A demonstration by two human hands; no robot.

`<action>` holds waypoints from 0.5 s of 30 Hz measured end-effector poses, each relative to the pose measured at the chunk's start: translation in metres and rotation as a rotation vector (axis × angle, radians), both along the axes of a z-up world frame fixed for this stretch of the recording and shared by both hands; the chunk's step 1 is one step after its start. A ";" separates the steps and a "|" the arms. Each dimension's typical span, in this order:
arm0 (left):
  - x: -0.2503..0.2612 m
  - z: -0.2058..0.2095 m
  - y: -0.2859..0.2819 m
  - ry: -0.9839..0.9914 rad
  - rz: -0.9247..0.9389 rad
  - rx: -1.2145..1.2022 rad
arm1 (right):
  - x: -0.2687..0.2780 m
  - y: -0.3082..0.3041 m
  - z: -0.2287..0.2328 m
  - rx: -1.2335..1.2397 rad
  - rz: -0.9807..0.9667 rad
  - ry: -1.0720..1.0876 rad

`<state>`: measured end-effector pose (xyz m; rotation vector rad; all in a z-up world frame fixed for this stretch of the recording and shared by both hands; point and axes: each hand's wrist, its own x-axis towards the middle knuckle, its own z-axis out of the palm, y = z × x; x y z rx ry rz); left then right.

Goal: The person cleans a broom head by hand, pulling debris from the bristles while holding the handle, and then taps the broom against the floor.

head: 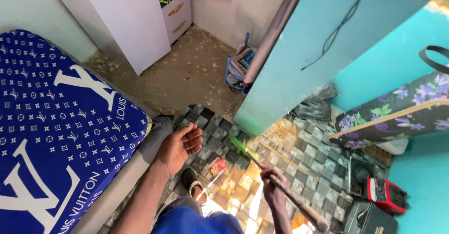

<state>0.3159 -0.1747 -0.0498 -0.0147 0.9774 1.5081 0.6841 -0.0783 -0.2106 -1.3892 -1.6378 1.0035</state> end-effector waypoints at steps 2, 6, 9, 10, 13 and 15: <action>0.005 0.002 0.007 0.002 -0.013 0.018 | 0.002 0.005 0.006 0.011 0.010 -0.016; 0.014 0.014 0.008 0.052 -0.040 0.025 | 0.011 0.002 -0.013 -0.090 0.144 -0.319; 0.012 0.023 0.000 0.067 -0.057 0.032 | 0.035 -0.019 -0.043 -0.146 0.107 -0.261; 0.011 0.025 -0.005 0.082 -0.047 0.029 | 0.040 -0.018 -0.050 -0.102 0.051 -0.040; 0.004 0.020 -0.014 0.080 -0.006 0.043 | 0.056 -0.018 -0.045 -0.207 0.062 -0.140; 0.004 0.010 -0.015 0.061 0.018 0.057 | 0.055 -0.008 -0.019 -0.225 0.092 -0.071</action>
